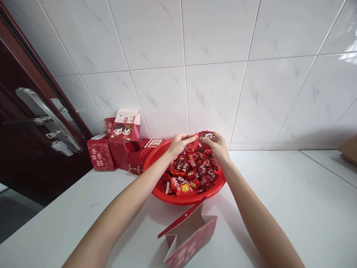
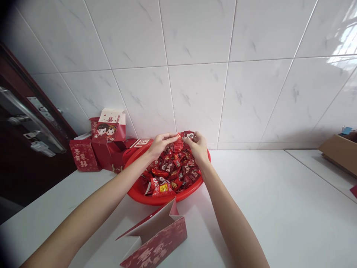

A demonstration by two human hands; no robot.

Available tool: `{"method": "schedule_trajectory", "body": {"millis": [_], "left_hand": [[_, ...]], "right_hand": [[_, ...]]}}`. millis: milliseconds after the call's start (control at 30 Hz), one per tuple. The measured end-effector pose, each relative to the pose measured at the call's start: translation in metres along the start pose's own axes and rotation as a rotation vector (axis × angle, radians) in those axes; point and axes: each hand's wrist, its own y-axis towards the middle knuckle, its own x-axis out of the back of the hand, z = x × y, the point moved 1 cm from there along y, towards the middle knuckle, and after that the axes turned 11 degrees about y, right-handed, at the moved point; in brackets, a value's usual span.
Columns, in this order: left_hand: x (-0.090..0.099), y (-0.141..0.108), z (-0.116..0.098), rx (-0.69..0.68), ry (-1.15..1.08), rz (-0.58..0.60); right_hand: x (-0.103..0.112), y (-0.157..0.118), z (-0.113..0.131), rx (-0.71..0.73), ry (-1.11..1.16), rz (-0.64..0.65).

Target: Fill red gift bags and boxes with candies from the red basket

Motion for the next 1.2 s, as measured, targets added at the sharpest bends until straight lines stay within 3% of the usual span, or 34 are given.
{"method": "schedule_trajectory", "body": {"millis": [133, 400, 467, 600, 667, 833, 1000, 1067, 1200], "left_hand": [[-0.001, -0.001, -0.004, 0.003, 0.004, 0.023], [-0.003, 0.000, -0.003, -0.006, 0.019, -0.004], [-0.002, 0.002, -0.001, 0.000, 0.134, -0.050], [0.004, 0.003, 0.003, 0.081, 0.689, -0.063], [0.007, 0.003, 0.005, 0.121, 0.857, -0.012], [0.008, 0.001, 0.010, 0.118, 0.967, 0.089], [0.001, -0.002, 0.016, -0.093, 1.198, 0.407], [-0.003, -0.004, 0.019, -0.107, 1.312, 0.517], [-0.011, -0.007, 0.021, -0.083, 1.484, 0.592]], "right_hand": [[0.003, 0.003, -0.004, 0.004, -0.027, -0.048], [0.004, 0.003, -0.005, -0.056, 0.014, 0.006], [0.003, 0.002, -0.004, -0.051, 0.008, -0.018], [0.003, 0.001, -0.001, -0.051, 0.005, -0.097], [0.002, 0.001, 0.000, -0.060, 0.010, -0.110], [0.003, 0.001, 0.001, -0.068, -0.002, -0.100], [0.004, 0.003, -0.001, -0.069, 0.013, -0.100], [0.005, 0.004, -0.002, -0.068, 0.027, -0.093], [0.005, 0.005, -0.004, -0.064, 0.073, -0.054]]}}
